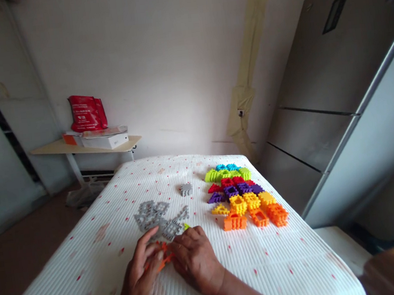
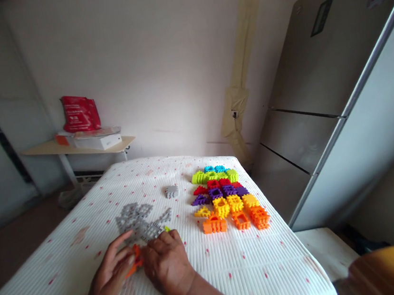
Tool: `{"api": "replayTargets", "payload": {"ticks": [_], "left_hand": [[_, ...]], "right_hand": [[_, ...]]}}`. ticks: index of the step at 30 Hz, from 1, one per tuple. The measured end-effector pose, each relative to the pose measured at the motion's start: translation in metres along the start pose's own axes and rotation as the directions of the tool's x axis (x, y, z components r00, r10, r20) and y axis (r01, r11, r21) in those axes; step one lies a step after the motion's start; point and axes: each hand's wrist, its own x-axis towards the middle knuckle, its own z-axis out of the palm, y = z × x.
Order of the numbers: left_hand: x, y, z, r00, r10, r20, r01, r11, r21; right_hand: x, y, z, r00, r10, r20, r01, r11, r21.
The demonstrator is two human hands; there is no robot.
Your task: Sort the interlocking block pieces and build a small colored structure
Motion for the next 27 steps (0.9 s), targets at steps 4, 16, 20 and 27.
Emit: {"api": "replayTargets", "payload": {"ticks": [4, 16, 20, 27], "left_hand": [[0.005, 0.000, -0.011, 0.989, 0.044, -0.143, -0.030, 0.995, 0.099], [0.011, -0.011, -0.016, 0.993, -0.004, -0.116, 0.024, 0.985, 0.171], [0.012, -0.013, -0.019, 0.993, -0.013, -0.117, 0.035, 0.982, 0.188], [0.012, -0.011, -0.018, 0.993, 0.003, -0.122, 0.021, 0.982, 0.189]], "right_hand": [[-0.006, 0.036, -0.038, 0.984, 0.127, -0.128, -0.127, 0.992, 0.011], [-0.063, 0.125, -0.087, 0.935, 0.280, -0.216, -0.300, 0.952, -0.065], [-0.065, 0.123, -0.085, 0.926, 0.315, -0.206, -0.331, 0.942, -0.046], [-0.066, 0.122, -0.083, 0.932, 0.308, -0.194, -0.326, 0.943, -0.071]]}}
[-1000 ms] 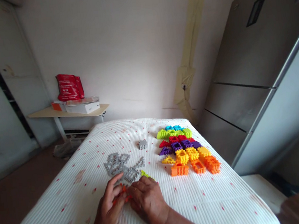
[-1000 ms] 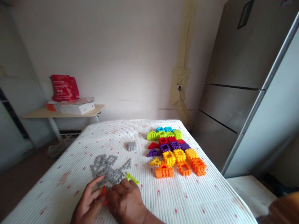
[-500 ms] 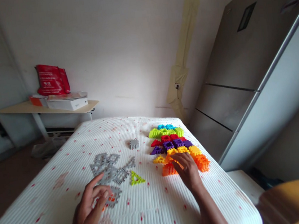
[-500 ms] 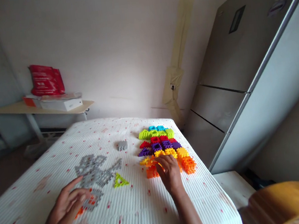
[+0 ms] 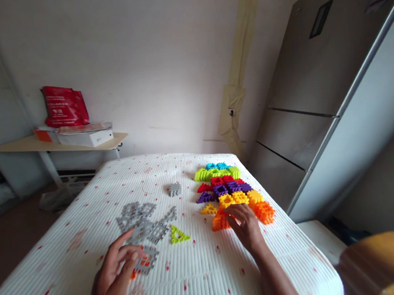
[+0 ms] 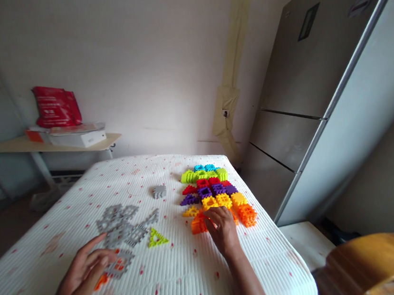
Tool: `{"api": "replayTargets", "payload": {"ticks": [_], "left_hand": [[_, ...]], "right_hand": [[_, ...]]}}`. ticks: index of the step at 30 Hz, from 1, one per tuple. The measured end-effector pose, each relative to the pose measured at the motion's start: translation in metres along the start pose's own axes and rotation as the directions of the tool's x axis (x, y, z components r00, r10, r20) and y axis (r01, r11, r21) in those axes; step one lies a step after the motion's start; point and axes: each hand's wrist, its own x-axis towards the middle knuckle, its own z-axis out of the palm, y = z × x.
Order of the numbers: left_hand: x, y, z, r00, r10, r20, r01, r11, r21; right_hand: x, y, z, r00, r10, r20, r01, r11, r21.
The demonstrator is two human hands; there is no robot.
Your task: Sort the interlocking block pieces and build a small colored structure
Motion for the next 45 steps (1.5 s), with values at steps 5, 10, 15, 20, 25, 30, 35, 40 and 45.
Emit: {"api": "replayTargets", "payload": {"ticks": [5, 10, 15, 20, 25, 30, 35, 40, 45], "left_hand": [[-0.001, 0.002, 0.001, 1.000, 0.007, 0.002, -0.007, 1.000, -0.002], [0.000, -0.002, 0.001, 1.000, 0.000, 0.011, 0.000, 1.000, -0.010], [0.001, -0.005, -0.001, 1.000, 0.007, 0.023, -0.007, 1.000, -0.010], [0.000, -0.001, -0.001, 0.999, 0.043, 0.018, -0.043, 0.999, 0.015], [-0.001, 0.003, 0.000, 0.998, 0.063, -0.013, -0.062, 0.997, 0.052], [0.000, 0.002, -0.002, 0.997, 0.070, -0.039, -0.067, 0.995, 0.074], [0.000, 0.000, -0.003, 0.997, 0.076, -0.035, -0.073, 0.995, 0.072], [0.001, -0.002, -0.002, 0.997, 0.073, -0.024, -0.071, 0.995, 0.073], [0.001, -0.002, -0.002, 0.998, 0.061, -0.025, -0.059, 0.995, 0.075]], "right_hand": [[0.001, -0.004, -0.001, 1.000, 0.005, 0.017, -0.005, 1.000, -0.012], [0.001, -0.006, -0.002, 0.999, 0.013, 0.037, -0.014, 1.000, 0.010], [-0.001, -0.002, -0.002, 1.000, 0.010, -0.020, -0.010, 1.000, -0.005], [0.001, -0.023, -0.004, 0.987, -0.043, -0.154, 0.042, 0.999, -0.007], [0.007, -0.074, 0.020, 0.980, -0.169, 0.106, 0.152, 0.977, 0.147], [0.015, -0.102, 0.061, 0.871, -0.076, 0.486, 0.135, 0.987, -0.088], [0.018, -0.105, 0.082, 0.795, -0.033, 0.605, 0.224, 0.943, -0.244], [0.012, -0.109, 0.085, 0.806, 0.006, 0.592, 0.192, 0.943, -0.271], [0.010, -0.116, 0.078, 0.828, -0.038, 0.559, 0.149, 0.977, -0.154]]}}
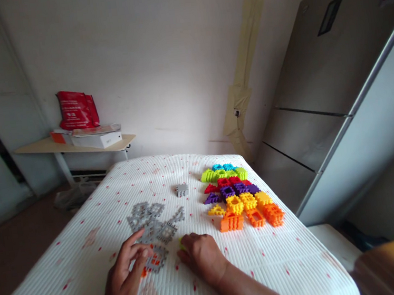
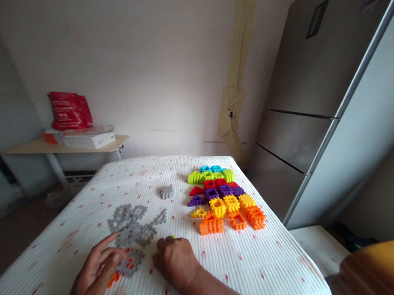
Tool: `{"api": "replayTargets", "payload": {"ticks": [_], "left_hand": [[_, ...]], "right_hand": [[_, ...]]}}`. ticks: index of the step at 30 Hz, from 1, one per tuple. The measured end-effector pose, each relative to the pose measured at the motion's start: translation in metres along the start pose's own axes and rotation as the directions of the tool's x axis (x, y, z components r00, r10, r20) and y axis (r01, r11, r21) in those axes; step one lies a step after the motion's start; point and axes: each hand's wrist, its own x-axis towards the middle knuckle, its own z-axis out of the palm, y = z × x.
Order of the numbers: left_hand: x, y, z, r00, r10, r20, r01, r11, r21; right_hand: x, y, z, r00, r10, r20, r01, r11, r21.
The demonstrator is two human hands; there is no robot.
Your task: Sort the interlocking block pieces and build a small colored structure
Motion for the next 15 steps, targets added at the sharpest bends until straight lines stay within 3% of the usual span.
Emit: {"api": "replayTargets", "payload": {"ticks": [4, 9, 15], "left_hand": [[0.000, -0.002, -0.001, 1.000, 0.002, 0.007, -0.002, 1.000, -0.006], [0.001, -0.003, -0.001, 1.000, -0.001, 0.012, 0.001, 1.000, -0.019], [-0.001, 0.001, -0.001, 1.000, 0.004, 0.011, -0.004, 1.000, -0.027]], "right_hand": [[0.002, 0.005, -0.009, 0.999, -0.029, -0.036, 0.028, 1.000, -0.009], [0.006, 0.011, -0.009, 0.994, -0.052, 0.100, 0.049, 0.999, 0.023], [0.008, 0.006, 0.003, 0.994, -0.104, 0.027, 0.106, 0.991, -0.076]]}}
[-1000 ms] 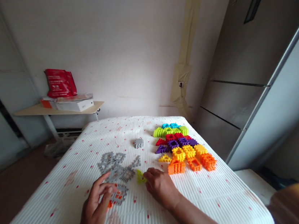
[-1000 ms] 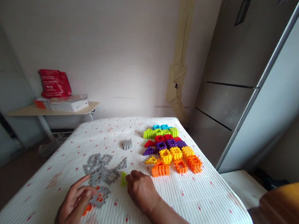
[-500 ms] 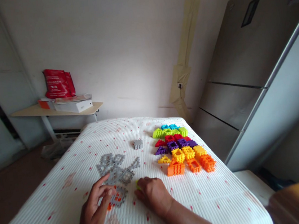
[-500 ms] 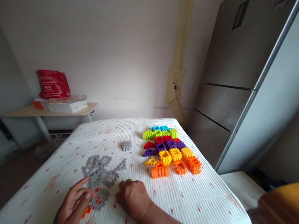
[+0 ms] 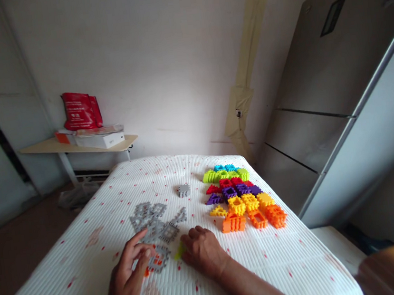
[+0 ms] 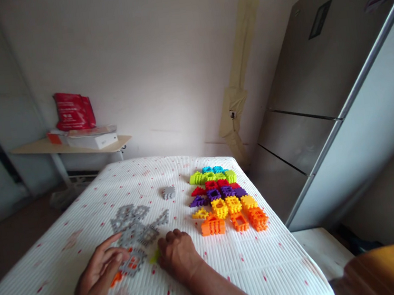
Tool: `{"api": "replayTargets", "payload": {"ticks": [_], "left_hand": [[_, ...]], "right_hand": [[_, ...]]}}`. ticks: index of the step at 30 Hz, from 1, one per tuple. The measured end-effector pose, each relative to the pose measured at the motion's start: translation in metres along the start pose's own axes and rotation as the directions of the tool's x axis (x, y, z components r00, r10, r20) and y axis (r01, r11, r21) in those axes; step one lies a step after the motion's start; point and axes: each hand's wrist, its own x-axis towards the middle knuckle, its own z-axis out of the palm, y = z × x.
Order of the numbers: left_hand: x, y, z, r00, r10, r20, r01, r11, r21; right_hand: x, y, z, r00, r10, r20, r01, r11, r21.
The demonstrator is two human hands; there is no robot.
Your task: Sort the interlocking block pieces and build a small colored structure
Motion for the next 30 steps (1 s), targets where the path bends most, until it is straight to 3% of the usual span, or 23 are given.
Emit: {"api": "replayTargets", "payload": {"ticks": [4, 7, 9, 12, 14, 17, 19, 21, 26, 30], "left_hand": [[0.000, 0.001, 0.001, 1.000, 0.010, -0.015, -0.010, 1.000, 0.002], [0.001, 0.001, 0.001, 0.999, 0.034, -0.003, -0.034, 0.999, 0.015], [0.000, 0.001, 0.002, 0.998, 0.058, 0.003, -0.058, 0.998, 0.036], [-0.001, 0.003, 0.002, 0.991, 0.132, 0.021, -0.134, 0.983, 0.126], [-0.002, 0.005, 0.004, 0.968, 0.241, 0.074, -0.252, 0.940, 0.229], [-0.004, 0.007, 0.008, 0.888, 0.417, 0.193, -0.459, 0.808, 0.369], [-0.004, 0.008, 0.011, 0.848, 0.469, 0.247, -0.530, 0.740, 0.414], [-0.003, 0.009, 0.012, 0.836, 0.485, 0.259, -0.549, 0.722, 0.422], [-0.003, 0.013, 0.013, 0.884, 0.438, 0.166, -0.467, 0.805, 0.365], [-0.002, 0.013, 0.012, 0.959, 0.255, 0.121, -0.280, 0.913, 0.297]], "right_hand": [[-0.002, 0.001, 0.001, 0.998, 0.012, -0.055, -0.009, 0.999, 0.050], [-0.003, 0.004, -0.003, 0.993, 0.104, -0.060, -0.083, 0.956, 0.281], [-0.003, 0.004, -0.004, 0.989, 0.150, -0.013, -0.122, 0.847, 0.518], [-0.001, 0.000, -0.005, 0.977, 0.190, 0.095, -0.192, 0.597, 0.779], [0.000, -0.003, -0.003, 0.964, 0.222, 0.144, -0.234, 0.461, 0.856], [0.001, -0.007, 0.002, 0.960, 0.230, 0.158, -0.225, 0.303, 0.926], [0.002, -0.009, 0.006, 0.970, 0.187, 0.155, -0.192, 0.203, 0.960], [0.002, -0.010, 0.010, 0.979, 0.137, 0.150, -0.168, 0.135, 0.976], [0.001, -0.013, 0.014, 0.988, 0.110, 0.112, -0.132, 0.192, 0.973], [-0.001, -0.017, 0.012, 0.991, 0.093, 0.093, -0.116, 0.289, 0.950]]}}
